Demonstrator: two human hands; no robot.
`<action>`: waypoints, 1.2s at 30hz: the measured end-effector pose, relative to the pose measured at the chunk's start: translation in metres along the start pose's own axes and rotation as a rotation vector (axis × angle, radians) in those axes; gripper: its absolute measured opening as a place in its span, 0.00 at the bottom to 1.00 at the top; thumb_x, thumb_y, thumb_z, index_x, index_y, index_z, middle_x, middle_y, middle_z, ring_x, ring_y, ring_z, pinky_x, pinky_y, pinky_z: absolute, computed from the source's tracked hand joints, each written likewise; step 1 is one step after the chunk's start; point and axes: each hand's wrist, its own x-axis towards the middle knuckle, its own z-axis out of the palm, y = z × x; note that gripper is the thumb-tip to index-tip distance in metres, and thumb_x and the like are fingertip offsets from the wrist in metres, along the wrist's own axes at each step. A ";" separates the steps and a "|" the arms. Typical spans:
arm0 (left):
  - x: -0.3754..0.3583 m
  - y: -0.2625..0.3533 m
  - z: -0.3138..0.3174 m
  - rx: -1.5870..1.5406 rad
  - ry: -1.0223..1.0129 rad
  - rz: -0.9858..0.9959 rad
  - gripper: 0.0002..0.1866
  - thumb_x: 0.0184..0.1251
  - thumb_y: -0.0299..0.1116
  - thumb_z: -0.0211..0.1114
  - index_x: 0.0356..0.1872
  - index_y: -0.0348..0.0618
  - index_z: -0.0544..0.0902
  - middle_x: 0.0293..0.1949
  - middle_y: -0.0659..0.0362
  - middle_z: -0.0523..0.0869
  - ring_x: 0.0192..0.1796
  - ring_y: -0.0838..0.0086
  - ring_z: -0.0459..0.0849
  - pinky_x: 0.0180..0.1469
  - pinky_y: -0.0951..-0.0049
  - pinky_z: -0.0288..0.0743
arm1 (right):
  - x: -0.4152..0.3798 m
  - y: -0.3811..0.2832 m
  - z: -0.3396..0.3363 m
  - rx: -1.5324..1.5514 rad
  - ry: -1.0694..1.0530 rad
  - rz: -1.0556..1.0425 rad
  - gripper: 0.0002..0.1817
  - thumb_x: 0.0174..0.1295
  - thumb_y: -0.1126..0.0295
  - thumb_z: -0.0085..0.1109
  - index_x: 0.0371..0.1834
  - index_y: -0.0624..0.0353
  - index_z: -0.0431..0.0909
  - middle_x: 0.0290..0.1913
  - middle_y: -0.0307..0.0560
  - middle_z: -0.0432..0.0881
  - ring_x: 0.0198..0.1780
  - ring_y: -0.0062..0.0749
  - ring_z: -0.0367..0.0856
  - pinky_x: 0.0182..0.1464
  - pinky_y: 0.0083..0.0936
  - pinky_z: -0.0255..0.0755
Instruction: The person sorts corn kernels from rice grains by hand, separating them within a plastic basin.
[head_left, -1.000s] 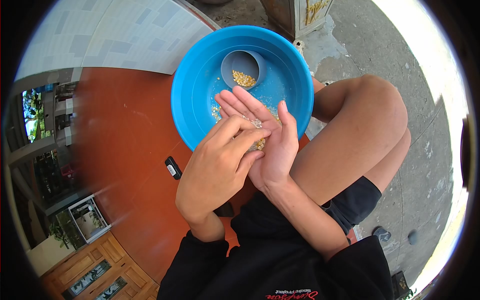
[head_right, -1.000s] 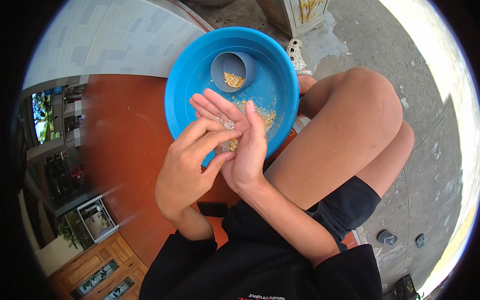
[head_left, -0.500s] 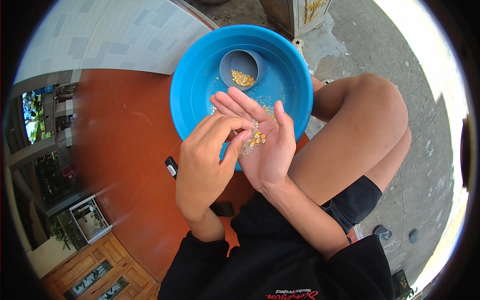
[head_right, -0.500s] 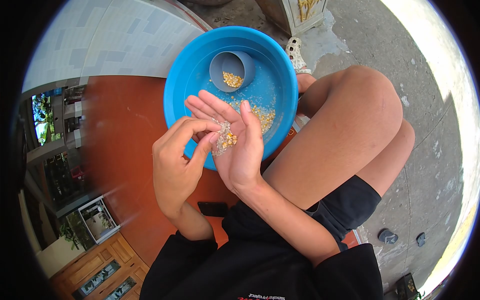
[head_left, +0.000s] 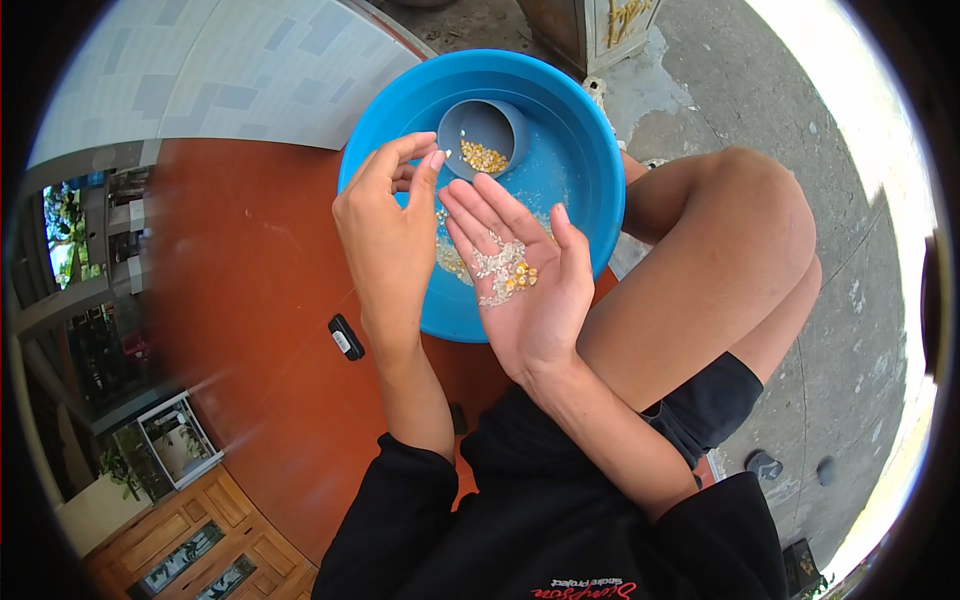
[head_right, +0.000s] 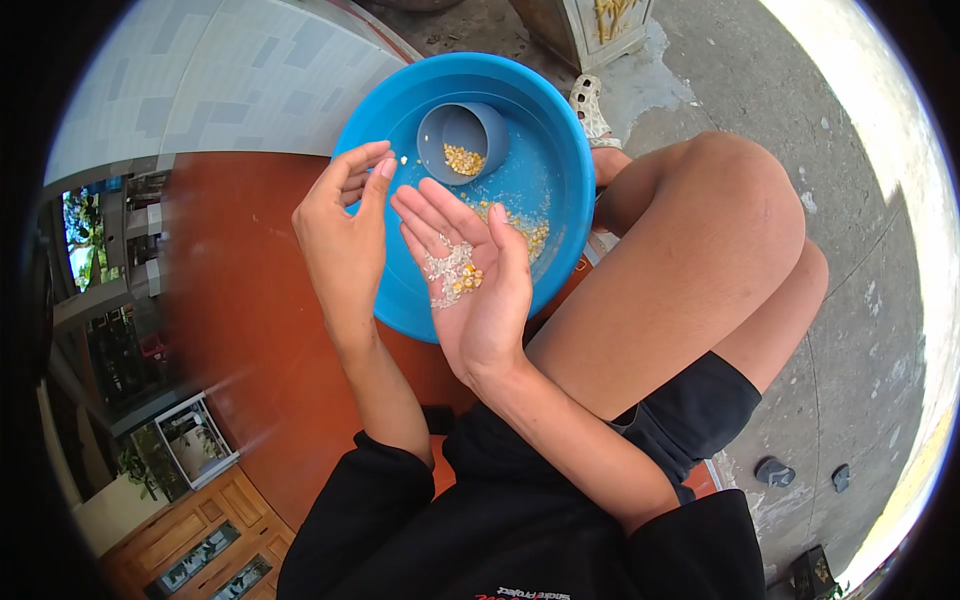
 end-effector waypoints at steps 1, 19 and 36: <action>0.000 0.000 0.002 0.011 -0.006 -0.021 0.11 0.79 0.29 0.73 0.56 0.37 0.93 0.47 0.50 0.96 0.44 0.65 0.94 0.47 0.65 0.86 | 0.000 -0.001 0.000 -0.003 0.001 0.000 0.43 0.89 0.44 0.37 0.82 0.80 0.68 0.80 0.73 0.75 0.84 0.54 0.74 0.89 0.44 0.64; -0.056 0.031 -0.043 0.026 -0.492 0.312 0.19 0.64 0.24 0.80 0.57 0.41 0.91 0.47 0.55 0.87 0.50 0.57 0.85 0.50 0.56 0.81 | -0.007 -0.002 0.002 -0.156 -0.070 0.031 0.47 0.86 0.38 0.36 0.85 0.76 0.66 0.82 0.72 0.73 0.85 0.57 0.71 0.88 0.47 0.62; -0.062 0.036 -0.034 -0.011 -0.419 0.180 0.11 0.64 0.19 0.78 0.45 0.37 0.88 0.38 0.55 0.88 0.36 0.67 0.84 0.40 0.64 0.78 | -0.007 -0.003 -0.001 -0.190 -0.093 0.054 0.47 0.86 0.36 0.35 0.85 0.73 0.69 0.81 0.68 0.77 0.84 0.55 0.73 0.84 0.45 0.68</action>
